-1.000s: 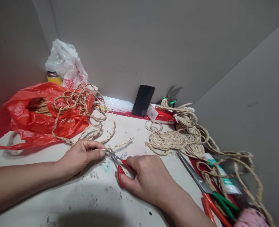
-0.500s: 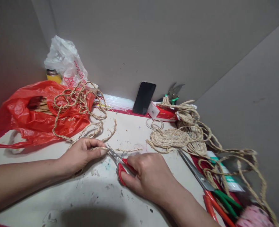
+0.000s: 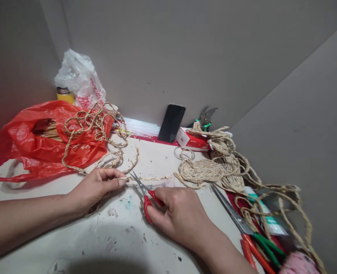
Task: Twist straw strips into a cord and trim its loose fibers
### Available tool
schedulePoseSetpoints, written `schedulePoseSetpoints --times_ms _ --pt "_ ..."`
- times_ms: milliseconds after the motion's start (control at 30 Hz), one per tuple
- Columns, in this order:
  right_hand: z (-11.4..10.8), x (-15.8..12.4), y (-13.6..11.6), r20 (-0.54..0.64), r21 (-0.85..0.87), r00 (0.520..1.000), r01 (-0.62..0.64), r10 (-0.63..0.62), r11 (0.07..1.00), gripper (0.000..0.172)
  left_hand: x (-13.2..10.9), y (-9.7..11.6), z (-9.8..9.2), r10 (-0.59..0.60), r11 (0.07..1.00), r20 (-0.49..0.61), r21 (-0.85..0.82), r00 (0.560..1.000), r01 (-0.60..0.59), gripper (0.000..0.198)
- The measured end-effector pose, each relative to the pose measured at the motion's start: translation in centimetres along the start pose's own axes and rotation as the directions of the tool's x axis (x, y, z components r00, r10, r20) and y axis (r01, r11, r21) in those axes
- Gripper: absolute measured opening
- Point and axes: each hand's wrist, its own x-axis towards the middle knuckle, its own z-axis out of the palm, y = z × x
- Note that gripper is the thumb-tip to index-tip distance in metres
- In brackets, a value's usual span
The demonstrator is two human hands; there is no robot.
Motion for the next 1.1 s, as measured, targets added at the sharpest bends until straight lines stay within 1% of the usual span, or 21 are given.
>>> schedulePoseSetpoints --times_ms 133,300,467,567,733,933,1100 --pt "0.1 0.1 -0.6 0.018 -0.076 1.0 -0.019 0.02 0.997 0.024 -0.1 0.2 0.1 0.003 1.0 0.0 -0.004 1.0 -0.003 0.028" --pt "0.2 0.1 -0.9 -0.001 -0.137 1.0 -0.008 0.008 0.991 0.025 -0.2 0.5 0.2 -0.007 0.999 -0.002 0.034 1.0 0.007 0.025" --pt "0.3 0.0 -1.0 -0.024 -0.15 0.999 0.017 -0.021 0.988 0.027 -0.2 0.8 0.3 -0.017 0.999 0.011 0.049 1.0 0.016 0.022" --pt "0.4 0.0 -1.0 -0.027 -0.129 1.0 0.011 -0.015 0.992 0.029 -0.2 0.8 0.3 -0.017 0.998 0.001 0.066 1.0 0.017 0.02" --pt "0.7 0.0 -1.1 -0.034 -0.121 0.999 -0.023 0.019 0.992 0.028 -0.1 0.4 0.2 0.015 0.999 -0.004 0.051 1.0 -0.015 0.028" --pt "0.8 -0.2 -1.3 -0.113 -0.215 0.992 0.026 -0.051 0.976 0.033 0.3 -0.2 0.1 0.034 0.999 -0.005 -0.018 0.999 -0.034 0.031" --pt "1.0 -0.2 -1.1 -0.12 -0.257 0.989 0.048 -0.081 0.965 0.032 0.4 -0.2 0.1 0.036 0.999 -0.013 -0.026 0.999 -0.036 0.032"
